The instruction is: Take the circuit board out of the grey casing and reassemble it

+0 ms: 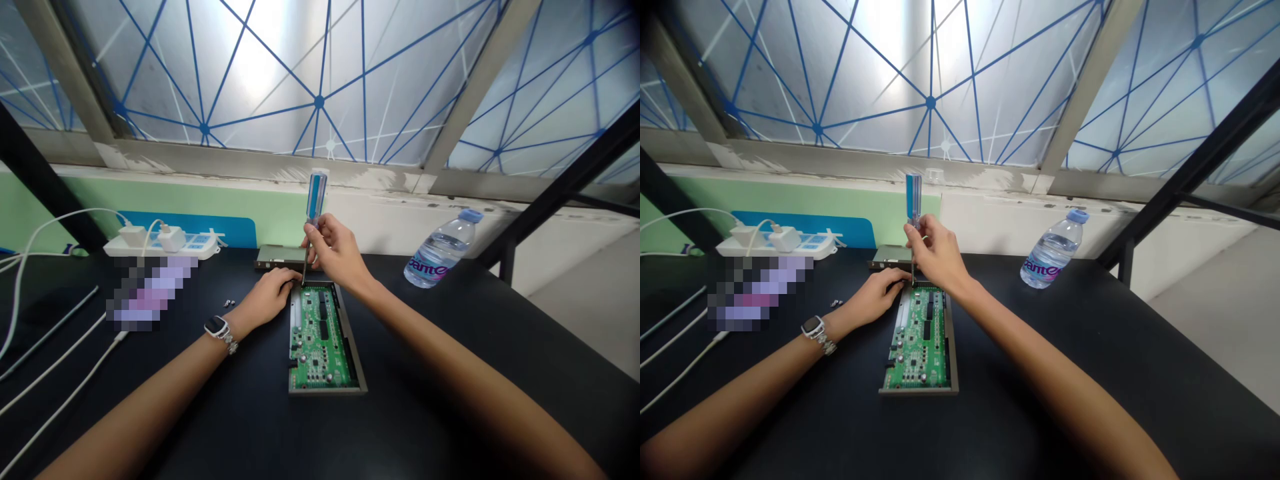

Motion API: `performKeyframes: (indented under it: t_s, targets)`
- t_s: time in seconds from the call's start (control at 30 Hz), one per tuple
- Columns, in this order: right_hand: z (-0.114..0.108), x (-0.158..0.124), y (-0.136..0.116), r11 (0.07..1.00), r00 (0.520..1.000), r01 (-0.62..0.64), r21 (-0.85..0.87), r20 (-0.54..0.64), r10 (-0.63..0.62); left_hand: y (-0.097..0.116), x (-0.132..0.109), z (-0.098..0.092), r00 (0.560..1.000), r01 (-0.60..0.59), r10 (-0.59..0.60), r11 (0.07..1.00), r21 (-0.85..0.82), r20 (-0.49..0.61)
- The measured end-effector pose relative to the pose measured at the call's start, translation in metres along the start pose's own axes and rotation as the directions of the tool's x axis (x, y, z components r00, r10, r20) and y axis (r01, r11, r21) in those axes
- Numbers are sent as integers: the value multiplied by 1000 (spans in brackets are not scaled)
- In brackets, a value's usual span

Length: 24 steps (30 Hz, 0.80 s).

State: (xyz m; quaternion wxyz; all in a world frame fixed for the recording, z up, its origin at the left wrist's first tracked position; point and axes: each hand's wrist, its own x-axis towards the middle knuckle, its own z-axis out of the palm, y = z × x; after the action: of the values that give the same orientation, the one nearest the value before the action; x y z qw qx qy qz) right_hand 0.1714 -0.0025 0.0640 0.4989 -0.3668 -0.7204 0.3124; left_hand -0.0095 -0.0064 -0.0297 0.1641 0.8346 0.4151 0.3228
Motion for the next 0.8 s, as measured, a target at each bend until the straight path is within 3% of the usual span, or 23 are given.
performKeyframes:
  t_s: [0.3, 0.6, 0.7, 0.8]
  targets:
    - [5, -1, 4, 994, 997, -33, 108, -72, 41, 2, 0, -1, 1000, -3, 3, 1000, 11, 0]
    - [1, -1, 2, 997, 998, -17, 71, 68, 13, 4, -1, -2, 1000, -22, 22, 1000, -16, -16]
    - [-2, 1, 3, 992, 994, -39, 121, 102, 26, 15, 1, -5, 997, -46, 39, 992, -118, -63]
    - [-5, 4, 1, 980, 984, -102, 173, 161, 74, 26, 4, -6, 995, -10, -16, 966, -258, -101]
